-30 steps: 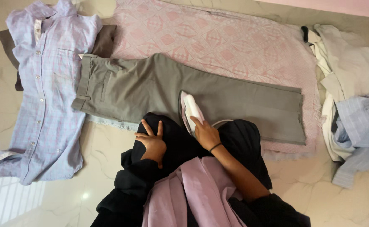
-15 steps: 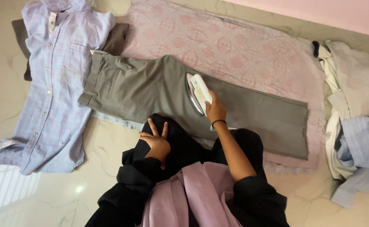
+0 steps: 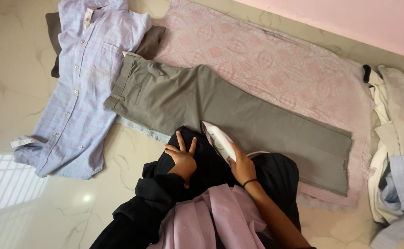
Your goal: The person irons a pair of grey trousers laid out on a pink patterned mat on the floor. They use a white electric iron, moving it back and forth along the length of the trousers while holding the fabric with their left hand.
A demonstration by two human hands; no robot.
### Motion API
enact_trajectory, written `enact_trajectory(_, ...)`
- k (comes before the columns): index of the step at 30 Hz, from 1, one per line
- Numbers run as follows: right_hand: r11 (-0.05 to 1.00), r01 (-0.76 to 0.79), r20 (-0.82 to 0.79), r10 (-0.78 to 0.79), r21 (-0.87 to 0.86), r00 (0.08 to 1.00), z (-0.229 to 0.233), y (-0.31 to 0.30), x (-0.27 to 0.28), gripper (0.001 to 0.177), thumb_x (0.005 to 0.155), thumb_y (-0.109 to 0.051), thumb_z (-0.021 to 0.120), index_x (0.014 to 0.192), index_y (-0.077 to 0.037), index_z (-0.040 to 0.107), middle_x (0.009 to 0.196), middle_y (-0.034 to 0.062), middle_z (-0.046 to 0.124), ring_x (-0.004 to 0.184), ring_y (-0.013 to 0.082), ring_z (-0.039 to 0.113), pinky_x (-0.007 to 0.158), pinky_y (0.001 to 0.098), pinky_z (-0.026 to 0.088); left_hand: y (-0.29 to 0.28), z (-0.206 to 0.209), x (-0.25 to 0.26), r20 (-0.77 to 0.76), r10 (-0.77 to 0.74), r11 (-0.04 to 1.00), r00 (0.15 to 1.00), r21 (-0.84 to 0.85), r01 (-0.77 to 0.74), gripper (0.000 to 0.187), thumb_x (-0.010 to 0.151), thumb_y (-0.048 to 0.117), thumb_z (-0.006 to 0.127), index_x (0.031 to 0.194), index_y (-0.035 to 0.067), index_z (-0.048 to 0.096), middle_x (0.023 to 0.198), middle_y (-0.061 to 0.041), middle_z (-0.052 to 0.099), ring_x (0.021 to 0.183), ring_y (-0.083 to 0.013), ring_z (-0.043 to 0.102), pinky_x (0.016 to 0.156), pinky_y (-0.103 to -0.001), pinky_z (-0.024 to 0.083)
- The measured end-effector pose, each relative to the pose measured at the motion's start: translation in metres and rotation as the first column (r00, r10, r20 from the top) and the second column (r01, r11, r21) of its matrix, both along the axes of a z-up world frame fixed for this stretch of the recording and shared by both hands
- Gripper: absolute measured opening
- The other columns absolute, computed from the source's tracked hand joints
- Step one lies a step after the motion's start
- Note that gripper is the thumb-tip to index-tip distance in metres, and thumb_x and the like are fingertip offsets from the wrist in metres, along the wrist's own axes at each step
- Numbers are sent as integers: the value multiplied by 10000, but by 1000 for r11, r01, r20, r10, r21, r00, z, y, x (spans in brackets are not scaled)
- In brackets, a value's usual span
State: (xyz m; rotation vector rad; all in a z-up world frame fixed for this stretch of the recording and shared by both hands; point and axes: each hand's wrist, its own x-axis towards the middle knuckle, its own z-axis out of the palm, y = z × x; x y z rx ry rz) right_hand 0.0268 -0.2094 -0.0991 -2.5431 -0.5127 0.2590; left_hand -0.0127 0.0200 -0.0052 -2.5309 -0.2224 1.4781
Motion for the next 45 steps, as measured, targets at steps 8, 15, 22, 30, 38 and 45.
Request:
enact_trajectory(8,1000,-27,225,28,-9,974,-27,58,56,711,910,-217,679,1558,-171,389,1173,214,695,982,428,688,816,520,553,-10,-54,10,34,146,988,989,37,-147,1716,548,391,1044,1602,313,-307,1551,-429,-363,1407,-736,203,1114,-666,359)
enact_trajectory(15,1000,-3,124,5,-15,992,-48,138,174,784,903,-219,701,1590,-163,329,1296,205,651,1081,421,658,908,521,525,-3,-54,11,30,199,980,980,-16,-198,1743,522,376,1051,1579,347,-335,1547,-389,-411,1435,-729,149,1124,-681,357)
enact_trajectory(22,965,-215,163,190,152,968,-35,86,143,756,868,-227,732,1549,-201,404,1418,189,608,1218,405,613,982,477,501,3,-6,4,6,133,989,991,-64,-133,1810,472,458,1055,1574,269,-368,1513,-419,-434,1429,-737,129,1136,-664,354)
enact_trajectory(30,961,-266,-48,270,76,962,6,10,80,632,934,-271,690,1525,-285,468,1326,161,664,1083,367,696,884,452,554,1,-3,2,12,108,993,994,-51,-108,1815,453,489,1047,1578,251,-357,1516,-430,-422,1428,-733,147,1131,-653,371)
enact_trajectory(38,948,-289,143,270,133,952,-9,58,101,578,945,-272,696,1494,-227,519,1130,165,699,996,385,684,834,467,552,-7,-19,17,-24,204,979,979,-14,-205,1764,501,382,1055,1576,348,-342,1548,-366,-435,1437,-736,113,1130,-672,361)
enact_trajectory(45,935,-246,217,192,254,957,-29,125,131,566,951,-221,682,1491,-195,515,1259,171,662,1139,400,625,934,482,514,-7,-29,20,-27,219,976,975,12,-218,1752,507,336,1057,1573,364,-333,1540,-354,-456,1439,-742,108,1112,-694,368)
